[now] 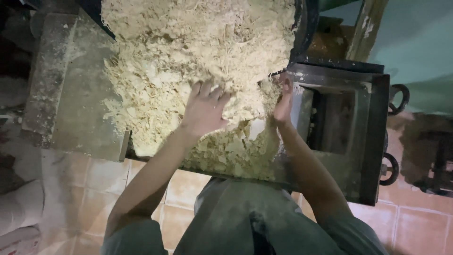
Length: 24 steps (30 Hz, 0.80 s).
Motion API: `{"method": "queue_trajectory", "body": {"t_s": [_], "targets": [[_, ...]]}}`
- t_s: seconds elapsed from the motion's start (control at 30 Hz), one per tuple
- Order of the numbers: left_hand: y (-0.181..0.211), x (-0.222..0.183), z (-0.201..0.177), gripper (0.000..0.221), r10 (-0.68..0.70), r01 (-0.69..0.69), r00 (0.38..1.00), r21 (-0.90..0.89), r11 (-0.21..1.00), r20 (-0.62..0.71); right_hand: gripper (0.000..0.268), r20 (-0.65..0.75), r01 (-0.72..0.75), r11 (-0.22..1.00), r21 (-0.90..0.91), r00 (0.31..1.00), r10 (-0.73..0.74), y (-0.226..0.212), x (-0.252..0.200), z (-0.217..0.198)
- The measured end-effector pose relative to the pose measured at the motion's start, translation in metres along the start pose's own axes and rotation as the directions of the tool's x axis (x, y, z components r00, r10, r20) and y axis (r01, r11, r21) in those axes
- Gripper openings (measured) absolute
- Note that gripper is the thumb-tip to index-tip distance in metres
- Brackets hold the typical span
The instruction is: The person uses both hands to gather, pull apart, and mix a large pile of shredded, pale yellow food material on a metal tray. The hands repeatedly lift and separate the strands to ensure even mixing.
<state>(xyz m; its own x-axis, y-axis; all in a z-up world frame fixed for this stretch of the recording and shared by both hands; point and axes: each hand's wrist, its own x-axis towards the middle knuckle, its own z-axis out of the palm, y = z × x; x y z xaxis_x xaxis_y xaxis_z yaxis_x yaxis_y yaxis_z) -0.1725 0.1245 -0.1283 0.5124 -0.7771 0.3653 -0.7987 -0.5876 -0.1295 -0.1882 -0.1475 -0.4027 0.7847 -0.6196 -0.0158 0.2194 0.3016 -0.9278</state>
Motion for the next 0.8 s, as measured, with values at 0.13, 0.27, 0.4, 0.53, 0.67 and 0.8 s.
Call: {"method": "queue_trajectory", "body": {"t_s": [0.13,0.27,0.4,0.53,0.67,0.8], "targets": [[0.004,-0.026,0.028,0.054,-0.012,0.006,0.986,-0.036,0.999,-0.168,0.049,0.216,0.274,0.887,-0.373,0.955,-0.204,-0.031,-0.027,0.025],[0.005,-0.030,0.030,0.064,-0.038,0.039,0.994,0.010,0.999,-0.104,0.043,0.163,0.297,0.902,-0.313,0.953,-0.257,-0.047,-0.033,0.038],[0.013,-0.019,-0.010,0.051,-0.064,0.062,0.994,-0.026,0.998,-0.091,0.063,0.139,0.269,0.944,-0.193,0.959,-0.245,-0.052,-0.023,0.022],[0.004,-0.011,-0.031,0.048,-0.148,0.143,0.980,-0.046,0.989,-0.132,0.053,0.256,0.325,0.719,-0.614,0.944,-0.208,-0.026,-0.018,0.027],[-0.047,0.016,-0.056,0.039,-0.259,0.254,0.954,-0.053,0.966,-0.152,0.053,0.336,0.350,0.808,-0.475,0.920,-0.201,-0.088,-0.030,0.038],[-0.075,0.034,-0.061,0.069,-0.452,0.451,0.892,-0.092,0.888,0.006,0.085,0.584,0.747,0.513,-0.423,0.657,-0.477,-0.008,0.003,-0.001]]}}
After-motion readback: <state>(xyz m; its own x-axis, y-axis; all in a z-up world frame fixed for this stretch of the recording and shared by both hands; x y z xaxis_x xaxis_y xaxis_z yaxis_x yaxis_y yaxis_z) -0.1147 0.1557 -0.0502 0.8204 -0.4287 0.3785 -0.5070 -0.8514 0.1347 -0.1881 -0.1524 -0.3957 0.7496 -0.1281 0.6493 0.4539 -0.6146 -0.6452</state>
